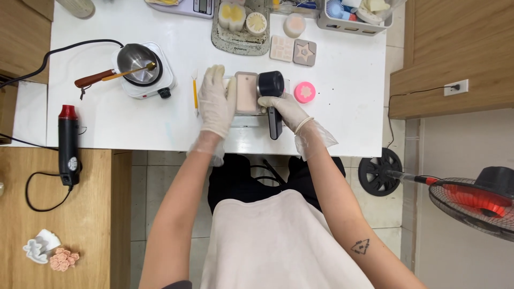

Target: The person uses a handheld heat gun to smooth the surface of a rectangular solidified block on a workbench. They repeatedly pass the heat gun over the top surface while holding the block steady with the other hand. The person briefly lifts the block to inspect it before continuing to apply heat.

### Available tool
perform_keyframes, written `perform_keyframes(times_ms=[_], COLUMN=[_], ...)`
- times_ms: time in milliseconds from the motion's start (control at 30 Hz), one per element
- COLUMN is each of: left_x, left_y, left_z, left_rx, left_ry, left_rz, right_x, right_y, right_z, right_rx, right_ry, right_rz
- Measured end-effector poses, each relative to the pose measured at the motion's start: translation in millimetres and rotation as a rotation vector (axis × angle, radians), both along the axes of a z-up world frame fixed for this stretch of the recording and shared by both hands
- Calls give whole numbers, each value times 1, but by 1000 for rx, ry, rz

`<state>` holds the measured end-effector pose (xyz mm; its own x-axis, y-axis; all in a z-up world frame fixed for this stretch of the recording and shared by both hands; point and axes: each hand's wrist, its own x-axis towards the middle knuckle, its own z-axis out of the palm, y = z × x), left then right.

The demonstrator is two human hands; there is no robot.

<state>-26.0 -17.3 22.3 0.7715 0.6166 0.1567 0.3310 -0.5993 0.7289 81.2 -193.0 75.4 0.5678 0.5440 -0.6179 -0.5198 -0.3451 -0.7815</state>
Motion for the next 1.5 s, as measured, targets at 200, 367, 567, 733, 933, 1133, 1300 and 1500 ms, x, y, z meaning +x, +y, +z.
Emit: perform_keyframes(times_ms=[200, 367, 567, 733, 933, 1133, 1300, 1500], left_x=[-33, -39, -36, -40, -40, -29, -21, -28], left_y=[-50, -68, -68, -72, -76, -77, -83, -100], left_z=[25, 14, 5, 12, 6, 13, 10, 12], left_rx=[424, 487, 512, 486, 431, 452, 436, 406], left_ry=[199, 221, 263, 289, 344, 314, 299, 306], left_rz=[-211, -281, -268, -234, -131, -32, 2, 69], right_x=[-19, -27, -19, -14, -16, -7, 8, 18], right_y=[-33, -51, -40, -38, -46, -41, -39, -49], right_z=[-10, 6, 40, 46, 54, 56, 53, 42], right_rx=[172, 168, 52, 124, 91, 19, 20, 149], right_ry=[-4, -6, -189, -222, -189, -276, -277, -126], right_rz=[-249, -355, -217, -156, -150, -86, 22, 6])
